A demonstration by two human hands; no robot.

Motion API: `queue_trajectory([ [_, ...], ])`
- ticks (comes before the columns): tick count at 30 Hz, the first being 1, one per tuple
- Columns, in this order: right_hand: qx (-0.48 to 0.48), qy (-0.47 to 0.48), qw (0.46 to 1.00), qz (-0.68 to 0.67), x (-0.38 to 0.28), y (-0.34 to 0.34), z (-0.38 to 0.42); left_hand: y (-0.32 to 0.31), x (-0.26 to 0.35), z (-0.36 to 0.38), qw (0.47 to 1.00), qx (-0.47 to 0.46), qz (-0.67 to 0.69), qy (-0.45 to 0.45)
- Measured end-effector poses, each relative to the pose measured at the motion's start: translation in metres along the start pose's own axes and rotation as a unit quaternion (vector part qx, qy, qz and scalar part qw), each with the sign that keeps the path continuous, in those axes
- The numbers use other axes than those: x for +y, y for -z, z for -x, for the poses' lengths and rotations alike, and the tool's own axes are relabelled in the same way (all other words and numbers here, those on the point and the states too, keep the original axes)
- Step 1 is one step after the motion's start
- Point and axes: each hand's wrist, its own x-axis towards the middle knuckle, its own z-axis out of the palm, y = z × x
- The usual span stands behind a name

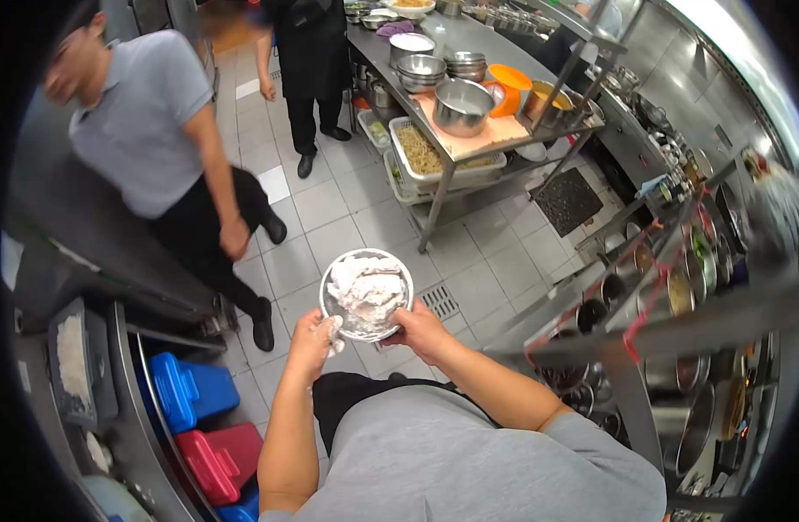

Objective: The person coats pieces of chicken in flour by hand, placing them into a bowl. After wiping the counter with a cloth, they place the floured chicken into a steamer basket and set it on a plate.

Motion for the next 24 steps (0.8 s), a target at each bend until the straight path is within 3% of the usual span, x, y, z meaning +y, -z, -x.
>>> queue_trajectory([
  [3, -0.042, 0.009, 0.997, 0.063, -0.046, -0.029, -0.086, 0.033, 0.040, -0.081, 1.000, 0.004, 0.019, 0.024],
  [8, -0.062, 0.080, 0.985, 0.139, -0.113, -0.064, -0.245, 0.090, 0.075, -0.267, 0.998, 0.011, 0.063, -0.017],
  [11, 0.000, 0.148, 0.948, 0.281, -0.127, -0.052, -0.327, 0.117, 0.114, -0.364, 0.998, 0.059, -0.006, -0.022],
  [13, 0.028, 0.151, 0.933, 0.326, -0.162, -0.052, -0.348, 0.142, 0.129, -0.427, 0.969, 0.091, -0.220, -0.059],
  [16, 0.132, 0.115, 0.922, 0.347, -0.195, -0.025, -0.372, 0.155, 0.145, -0.490, 0.933, 0.117, -0.330, -0.086],
  [18, 0.208, 0.109, 0.935, 0.265, -0.189, 0.011, -0.395, 0.141, 0.176, -0.514, 0.945, 0.093, -0.306, -0.066],
  [22, 0.230, 0.096, 0.958, 0.145, -0.217, 0.047, -0.441, 0.124, 0.188, -0.597, 0.983, 0.029, -0.183, -0.010],
  [24, 0.232, 0.126, 0.941, 0.211, -0.251, 0.045, -0.475, 0.108, 0.205, -0.643, 0.993, 0.002, -0.116, 0.011],
])
